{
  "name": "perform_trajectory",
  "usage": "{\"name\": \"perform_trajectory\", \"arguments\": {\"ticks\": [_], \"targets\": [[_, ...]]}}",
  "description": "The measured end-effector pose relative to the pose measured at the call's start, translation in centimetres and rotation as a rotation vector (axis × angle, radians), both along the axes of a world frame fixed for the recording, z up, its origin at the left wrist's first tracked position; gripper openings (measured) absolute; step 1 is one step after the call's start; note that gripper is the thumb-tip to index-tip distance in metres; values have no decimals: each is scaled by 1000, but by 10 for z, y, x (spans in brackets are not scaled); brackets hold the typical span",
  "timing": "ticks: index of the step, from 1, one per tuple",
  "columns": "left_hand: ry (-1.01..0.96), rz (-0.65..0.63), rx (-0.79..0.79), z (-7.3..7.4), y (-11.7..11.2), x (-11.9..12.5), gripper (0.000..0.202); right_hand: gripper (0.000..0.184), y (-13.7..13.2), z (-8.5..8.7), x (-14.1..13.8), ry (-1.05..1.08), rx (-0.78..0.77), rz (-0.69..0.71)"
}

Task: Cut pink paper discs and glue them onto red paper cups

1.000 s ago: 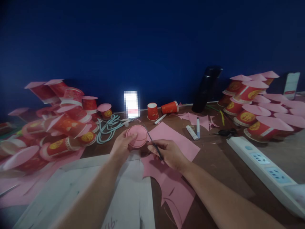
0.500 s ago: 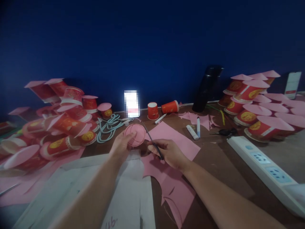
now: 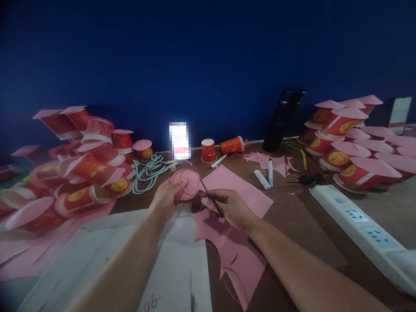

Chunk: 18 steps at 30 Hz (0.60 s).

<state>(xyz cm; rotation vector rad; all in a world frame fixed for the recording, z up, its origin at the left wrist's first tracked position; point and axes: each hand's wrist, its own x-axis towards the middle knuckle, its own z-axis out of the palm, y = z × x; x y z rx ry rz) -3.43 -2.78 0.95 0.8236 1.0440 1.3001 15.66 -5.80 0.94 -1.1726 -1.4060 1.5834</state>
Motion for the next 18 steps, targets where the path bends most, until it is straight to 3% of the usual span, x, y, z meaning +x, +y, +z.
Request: {"name": "perform_trajectory", "arguments": {"ticks": [18], "targets": [[29,1,-9,0,0,-1,45,53,1,-1,0,5,-4,0]]}}
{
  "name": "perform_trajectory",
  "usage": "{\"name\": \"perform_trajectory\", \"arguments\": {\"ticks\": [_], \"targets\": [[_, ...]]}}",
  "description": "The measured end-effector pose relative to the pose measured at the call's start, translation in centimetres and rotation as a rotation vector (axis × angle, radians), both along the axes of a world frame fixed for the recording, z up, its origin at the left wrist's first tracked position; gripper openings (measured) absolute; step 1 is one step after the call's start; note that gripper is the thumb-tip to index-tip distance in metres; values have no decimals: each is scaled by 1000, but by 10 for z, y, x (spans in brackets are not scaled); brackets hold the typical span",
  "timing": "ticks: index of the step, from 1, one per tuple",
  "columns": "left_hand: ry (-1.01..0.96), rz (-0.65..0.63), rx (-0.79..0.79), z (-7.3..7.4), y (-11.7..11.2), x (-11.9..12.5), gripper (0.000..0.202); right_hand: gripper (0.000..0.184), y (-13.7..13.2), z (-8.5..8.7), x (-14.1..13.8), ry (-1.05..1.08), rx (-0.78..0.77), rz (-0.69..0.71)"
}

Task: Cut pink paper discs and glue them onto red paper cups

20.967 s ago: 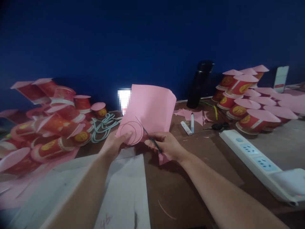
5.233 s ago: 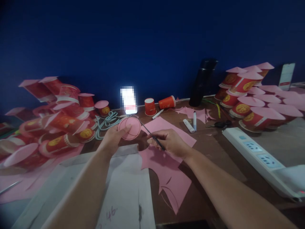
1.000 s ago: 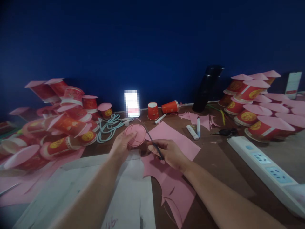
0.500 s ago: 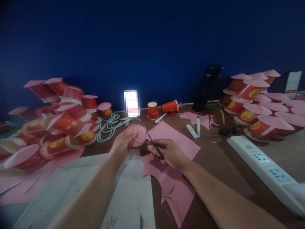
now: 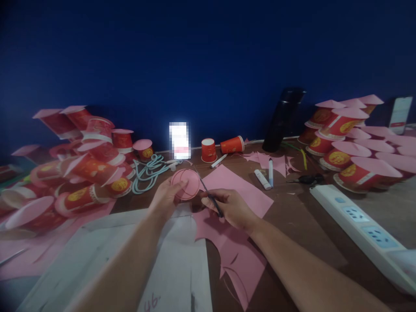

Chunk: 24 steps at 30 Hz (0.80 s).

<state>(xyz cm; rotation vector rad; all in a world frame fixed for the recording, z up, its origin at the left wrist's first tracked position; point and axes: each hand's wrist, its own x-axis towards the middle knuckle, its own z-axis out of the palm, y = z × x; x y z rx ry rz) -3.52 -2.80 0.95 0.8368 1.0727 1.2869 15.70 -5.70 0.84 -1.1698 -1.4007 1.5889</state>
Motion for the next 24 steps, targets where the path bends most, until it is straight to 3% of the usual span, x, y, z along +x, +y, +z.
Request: {"name": "perform_trajectory", "arguments": {"ticks": [24], "targets": [[-29,-25,-1,0,-1,0,46,51,0,2,1,-26,13,-17]]}}
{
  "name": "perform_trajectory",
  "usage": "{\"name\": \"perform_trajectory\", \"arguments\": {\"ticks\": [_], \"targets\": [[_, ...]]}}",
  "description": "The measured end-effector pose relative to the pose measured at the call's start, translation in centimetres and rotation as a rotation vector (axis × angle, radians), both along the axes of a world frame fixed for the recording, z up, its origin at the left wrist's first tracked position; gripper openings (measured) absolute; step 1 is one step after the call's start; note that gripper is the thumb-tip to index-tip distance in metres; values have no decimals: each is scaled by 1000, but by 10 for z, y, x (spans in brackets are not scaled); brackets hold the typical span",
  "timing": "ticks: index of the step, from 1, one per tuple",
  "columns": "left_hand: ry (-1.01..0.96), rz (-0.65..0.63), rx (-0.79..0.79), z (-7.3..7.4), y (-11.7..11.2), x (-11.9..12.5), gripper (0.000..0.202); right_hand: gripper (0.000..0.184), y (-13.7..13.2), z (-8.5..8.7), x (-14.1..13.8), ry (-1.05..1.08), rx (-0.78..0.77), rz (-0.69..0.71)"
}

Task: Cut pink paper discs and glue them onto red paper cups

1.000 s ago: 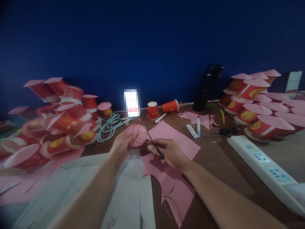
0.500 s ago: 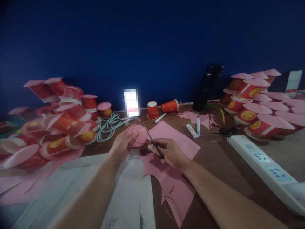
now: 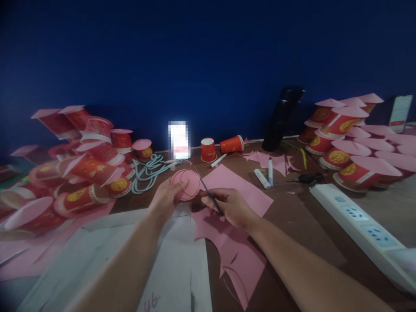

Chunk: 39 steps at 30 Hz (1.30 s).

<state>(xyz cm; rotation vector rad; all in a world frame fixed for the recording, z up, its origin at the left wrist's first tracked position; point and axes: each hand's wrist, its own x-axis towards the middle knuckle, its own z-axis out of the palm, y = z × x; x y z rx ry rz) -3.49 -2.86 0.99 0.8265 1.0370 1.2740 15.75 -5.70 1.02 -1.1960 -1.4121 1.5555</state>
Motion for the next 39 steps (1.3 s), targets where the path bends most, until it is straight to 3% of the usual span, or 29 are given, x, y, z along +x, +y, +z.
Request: {"name": "perform_trajectory", "arguments": {"ticks": [20,27,39], "targets": [[14,16,9,1,-1,0,44,50,-1,0,-1,-26,9,-16],[42,54,50,-5,1,-4,44,49,-1,2,-4,-11,24,-31],[-7,1,21,-2,0,-3,44,51,-1,2,-4,20,0,-9]]}}
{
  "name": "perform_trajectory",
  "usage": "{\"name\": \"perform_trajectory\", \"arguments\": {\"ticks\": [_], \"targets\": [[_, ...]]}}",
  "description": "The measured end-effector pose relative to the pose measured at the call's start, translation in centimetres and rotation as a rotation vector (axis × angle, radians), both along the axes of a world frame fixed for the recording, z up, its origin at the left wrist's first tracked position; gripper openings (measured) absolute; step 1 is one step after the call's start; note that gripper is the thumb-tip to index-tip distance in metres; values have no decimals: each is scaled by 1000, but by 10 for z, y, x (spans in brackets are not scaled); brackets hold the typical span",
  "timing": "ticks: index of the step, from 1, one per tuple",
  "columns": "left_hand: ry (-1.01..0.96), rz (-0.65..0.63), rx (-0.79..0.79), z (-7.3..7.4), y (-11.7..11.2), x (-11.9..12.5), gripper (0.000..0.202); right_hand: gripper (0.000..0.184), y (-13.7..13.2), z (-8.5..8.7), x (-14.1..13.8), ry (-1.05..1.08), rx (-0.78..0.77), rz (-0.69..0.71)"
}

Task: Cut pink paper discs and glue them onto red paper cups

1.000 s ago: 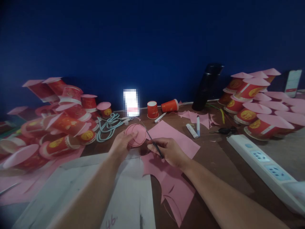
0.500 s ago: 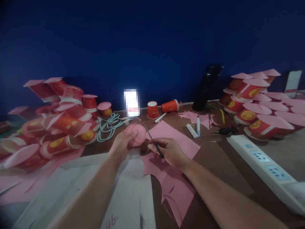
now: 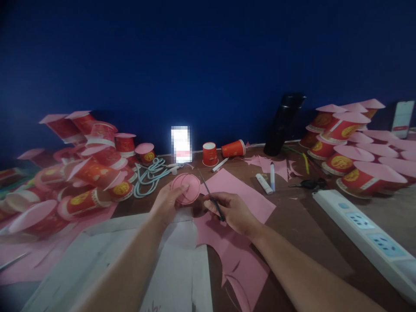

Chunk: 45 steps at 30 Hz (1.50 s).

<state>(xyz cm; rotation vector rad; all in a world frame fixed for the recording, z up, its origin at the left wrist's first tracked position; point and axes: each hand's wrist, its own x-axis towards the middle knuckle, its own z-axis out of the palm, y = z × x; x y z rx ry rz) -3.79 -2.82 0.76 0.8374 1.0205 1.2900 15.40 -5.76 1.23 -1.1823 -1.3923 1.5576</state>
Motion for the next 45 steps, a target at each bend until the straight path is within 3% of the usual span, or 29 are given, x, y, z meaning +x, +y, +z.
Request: {"name": "perform_trajectory", "arguments": {"ticks": [15,32,45], "targets": [[23,-92,-12,8,-3,-3,45,51,1,-5,5,31,-19,57],[125,-375,45,8,-5,-17,44,52,3,-9,10,76,-46,107],[107,-373,-28,9,-3,-20,46,53,3,-6,9,65,-32,116]]}}
